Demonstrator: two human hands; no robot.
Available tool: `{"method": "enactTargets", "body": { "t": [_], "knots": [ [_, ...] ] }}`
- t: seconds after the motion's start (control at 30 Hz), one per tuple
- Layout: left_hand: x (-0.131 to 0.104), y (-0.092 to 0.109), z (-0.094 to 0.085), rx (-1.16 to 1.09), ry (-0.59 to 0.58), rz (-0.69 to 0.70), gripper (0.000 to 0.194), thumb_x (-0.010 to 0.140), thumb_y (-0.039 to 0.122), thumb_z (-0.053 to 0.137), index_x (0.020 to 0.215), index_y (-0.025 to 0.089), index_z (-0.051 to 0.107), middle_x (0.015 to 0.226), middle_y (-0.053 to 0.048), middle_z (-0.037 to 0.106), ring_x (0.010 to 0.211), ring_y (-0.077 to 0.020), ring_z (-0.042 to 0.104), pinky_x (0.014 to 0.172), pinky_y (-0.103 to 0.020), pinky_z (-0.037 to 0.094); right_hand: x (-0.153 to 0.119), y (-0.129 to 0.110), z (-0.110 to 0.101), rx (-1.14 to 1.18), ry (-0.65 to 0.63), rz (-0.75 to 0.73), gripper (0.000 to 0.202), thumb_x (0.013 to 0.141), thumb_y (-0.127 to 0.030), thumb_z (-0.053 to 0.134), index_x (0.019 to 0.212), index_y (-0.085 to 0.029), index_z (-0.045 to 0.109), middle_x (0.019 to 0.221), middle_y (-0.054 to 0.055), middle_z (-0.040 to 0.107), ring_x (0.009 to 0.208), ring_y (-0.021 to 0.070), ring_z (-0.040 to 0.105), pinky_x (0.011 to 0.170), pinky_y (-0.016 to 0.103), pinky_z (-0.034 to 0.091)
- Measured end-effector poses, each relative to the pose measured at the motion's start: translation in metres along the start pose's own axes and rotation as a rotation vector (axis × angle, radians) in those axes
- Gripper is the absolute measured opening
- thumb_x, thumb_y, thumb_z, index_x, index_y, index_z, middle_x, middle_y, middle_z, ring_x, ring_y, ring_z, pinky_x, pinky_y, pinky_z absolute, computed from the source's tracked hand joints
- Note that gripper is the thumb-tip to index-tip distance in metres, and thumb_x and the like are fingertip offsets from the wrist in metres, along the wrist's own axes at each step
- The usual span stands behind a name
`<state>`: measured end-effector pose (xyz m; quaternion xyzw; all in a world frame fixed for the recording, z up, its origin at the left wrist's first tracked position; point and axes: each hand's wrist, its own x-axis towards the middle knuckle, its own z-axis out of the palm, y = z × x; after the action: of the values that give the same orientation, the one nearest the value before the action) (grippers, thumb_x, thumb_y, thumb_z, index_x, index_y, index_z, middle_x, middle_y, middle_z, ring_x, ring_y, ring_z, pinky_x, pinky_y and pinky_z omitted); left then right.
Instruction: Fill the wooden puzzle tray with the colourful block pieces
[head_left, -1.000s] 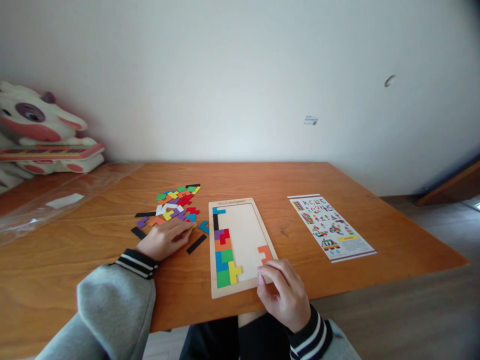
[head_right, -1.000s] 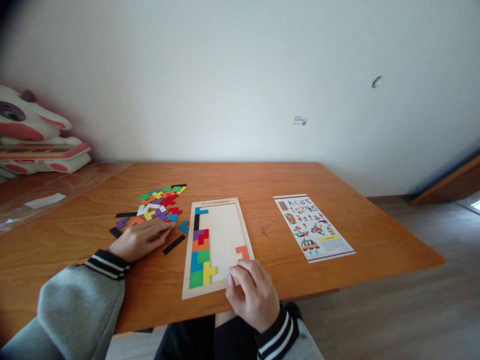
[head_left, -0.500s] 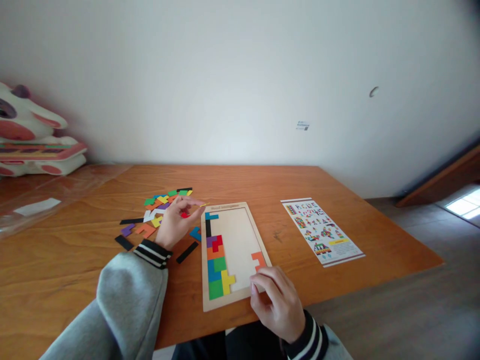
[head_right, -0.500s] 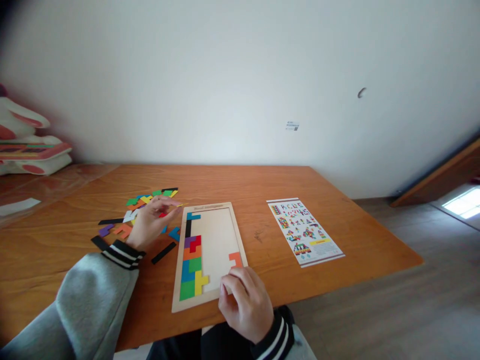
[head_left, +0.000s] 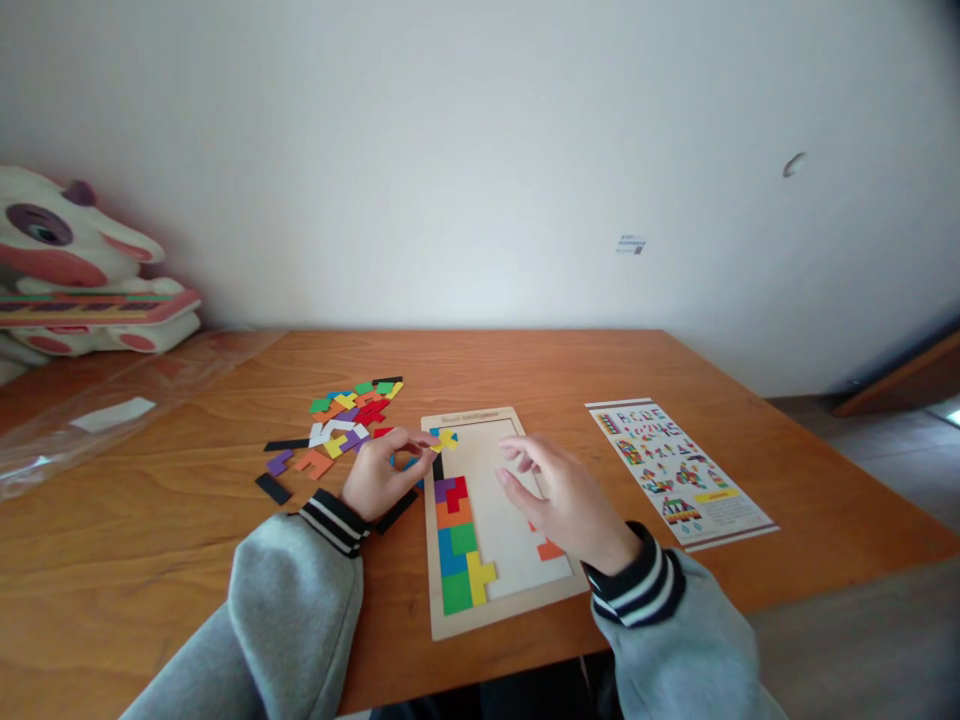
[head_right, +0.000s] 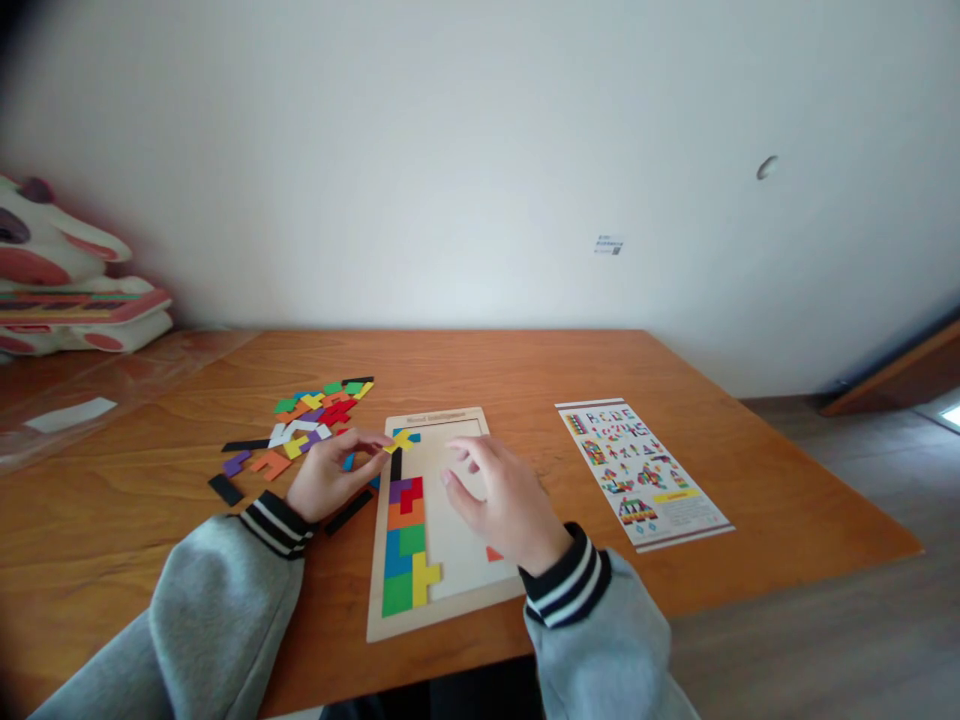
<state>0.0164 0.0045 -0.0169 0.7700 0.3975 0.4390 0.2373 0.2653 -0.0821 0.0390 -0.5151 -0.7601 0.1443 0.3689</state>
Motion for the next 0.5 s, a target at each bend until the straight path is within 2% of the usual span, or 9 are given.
{"method": "enactTargets", "body": {
  "t": [0.1,0.2,0.33,0.5],
  "knots": [
    [-0.001,0.002,-0.002,0.023,-0.069,0.067,0.014,0.084,0.027,0.064,0.091,0.019,0.072,0.087,-0.004,0.076,0.076,-0.016,0.072,0.073,-0.026,0.058,0.032,0.01,0.024,0.2,-0.135,0.093,0.033,0.092,-0.034,0.062,0.123,-0.022,0.061,0.105,0.006,0.072,0.086,0.0161,0.066,0.077,0.032,0.054],
    [-0.001,0.005,-0.002,0.004,-0.141,0.109,0.011,0.085,0.023,0.062,0.089,0.019,0.071,0.086,-0.003,0.075,0.076,-0.015,0.071,0.073,-0.024,0.058,0.047,0.019,0.044,0.411,-0.263,0.135,0.035,0.093,-0.037,0.062,0.124,-0.021,0.063,0.104,0.006,0.073,0.088,0.0147,0.067,0.075,0.028,0.053],
    [-0.001,0.007,-0.002,-0.033,-0.197,0.12,0.009,0.086,0.021,0.06,0.087,0.019,0.069,0.084,-0.003,0.073,0.077,-0.0149,0.07,0.073,-0.024,0.057,0.046,0.027,0.054,0.46,-0.267,0.149,0.031,0.09,-0.034,0.066,0.117,-0.02,0.069,0.1,0.005,0.072,0.082,0.014,0.065,0.07,0.027,0.052],
    [-0.001,0.008,-0.002,-0.072,-0.247,0.117,0.01,0.088,0.022,0.059,0.09,0.018,0.069,0.085,-0.004,0.072,0.078,-0.015,0.069,0.076,-0.026,0.057,0.04,0.031,0.059,0.587,-0.281,0.141,0.036,0.088,-0.033,0.067,0.123,-0.022,0.066,0.102,0.004,0.072,0.083,0.0141,0.066,0.074,0.028,0.053]
  ]
}}
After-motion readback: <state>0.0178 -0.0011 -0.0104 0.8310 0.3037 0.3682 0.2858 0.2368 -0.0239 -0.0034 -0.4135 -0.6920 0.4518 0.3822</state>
